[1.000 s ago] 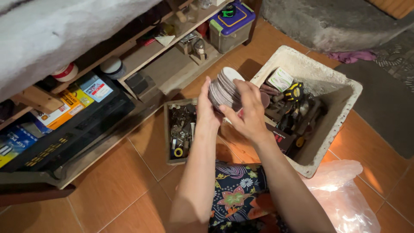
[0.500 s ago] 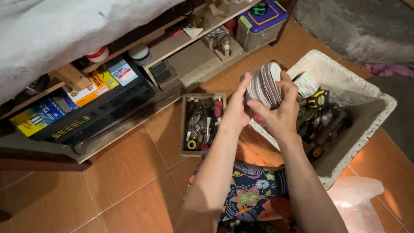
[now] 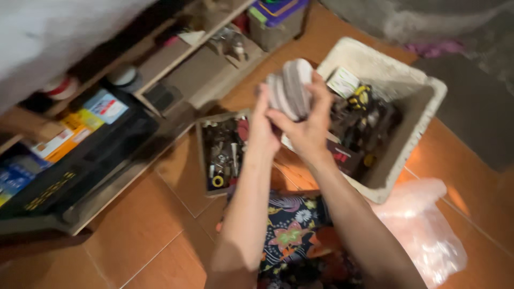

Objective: The person sits on the floor and organizes items from a wooden toolbox into a white styrofoam box. They handle sanding discs, small hardware, a packaged tool, a wooden stick, and a green power tool with a cord, placing them into the box.

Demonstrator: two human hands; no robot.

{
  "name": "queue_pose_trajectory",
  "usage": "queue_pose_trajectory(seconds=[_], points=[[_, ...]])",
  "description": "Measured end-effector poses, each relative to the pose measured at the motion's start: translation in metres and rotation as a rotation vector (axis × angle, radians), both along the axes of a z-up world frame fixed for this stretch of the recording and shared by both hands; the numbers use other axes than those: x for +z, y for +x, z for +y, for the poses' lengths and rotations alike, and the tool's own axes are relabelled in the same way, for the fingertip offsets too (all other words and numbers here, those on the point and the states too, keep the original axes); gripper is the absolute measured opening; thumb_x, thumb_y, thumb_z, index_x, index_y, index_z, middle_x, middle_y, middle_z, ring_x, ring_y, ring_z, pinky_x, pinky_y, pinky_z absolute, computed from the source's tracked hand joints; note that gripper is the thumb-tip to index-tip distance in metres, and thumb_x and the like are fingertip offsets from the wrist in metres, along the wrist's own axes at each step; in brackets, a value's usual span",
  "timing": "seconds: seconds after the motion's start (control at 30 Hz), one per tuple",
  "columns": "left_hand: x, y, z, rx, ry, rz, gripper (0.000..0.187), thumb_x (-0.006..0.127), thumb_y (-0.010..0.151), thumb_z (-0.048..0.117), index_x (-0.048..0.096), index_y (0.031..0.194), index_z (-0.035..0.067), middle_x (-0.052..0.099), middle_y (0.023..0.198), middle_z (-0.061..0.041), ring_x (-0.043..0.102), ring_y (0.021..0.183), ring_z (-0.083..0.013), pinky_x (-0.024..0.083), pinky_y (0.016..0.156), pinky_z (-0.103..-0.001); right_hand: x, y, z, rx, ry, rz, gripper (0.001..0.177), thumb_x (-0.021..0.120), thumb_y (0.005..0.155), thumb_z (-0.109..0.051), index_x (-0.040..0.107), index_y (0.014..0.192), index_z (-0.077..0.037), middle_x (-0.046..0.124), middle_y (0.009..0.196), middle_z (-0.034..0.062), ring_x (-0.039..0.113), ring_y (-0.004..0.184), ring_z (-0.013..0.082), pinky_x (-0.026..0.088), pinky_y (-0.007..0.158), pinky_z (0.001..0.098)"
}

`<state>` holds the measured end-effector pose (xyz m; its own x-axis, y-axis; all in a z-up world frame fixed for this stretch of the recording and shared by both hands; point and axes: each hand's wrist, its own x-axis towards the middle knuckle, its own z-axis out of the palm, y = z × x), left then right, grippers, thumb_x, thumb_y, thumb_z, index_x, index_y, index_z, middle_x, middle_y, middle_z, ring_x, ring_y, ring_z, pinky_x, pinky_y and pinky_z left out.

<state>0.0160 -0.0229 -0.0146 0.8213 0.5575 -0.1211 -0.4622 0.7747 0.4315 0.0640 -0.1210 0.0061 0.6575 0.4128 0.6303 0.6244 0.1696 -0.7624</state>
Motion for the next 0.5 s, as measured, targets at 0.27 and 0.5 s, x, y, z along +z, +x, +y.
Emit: queue_pose_trajectory(seconds=[0.27,0.5], points=[[0.012,-0.01,0.005,0.106,0.186,0.044,0.062,0.051,0.103,0.055,0.057,0.137,0.003,0.066,0.127,-0.01,0.067,0.112,-0.0204,0.056,0.098,-0.039,0.003,-0.002,0.006,0.006,-0.164,-0.082,0.086,0.089,0.088,-0.029,0.044,0.157,-0.004,0.047,0.158,0.0228,0.049,0.148,0.0337,0.042,0.122,0.0408],[0.007,-0.002,-0.001,0.181,0.264,0.285,0.076,0.044,0.097,0.065,0.053,0.141,0.004,0.064,0.133,-0.011,0.067,0.114,-0.0216,0.057,0.095,-0.038,-0.002,0.006,0.004,0.16,-0.101,0.2,0.098,0.086,0.09,-0.032,0.028,0.163,-0.001,0.051,0.159,0.0199,0.055,0.146,0.0271,0.043,0.123,0.0369]])
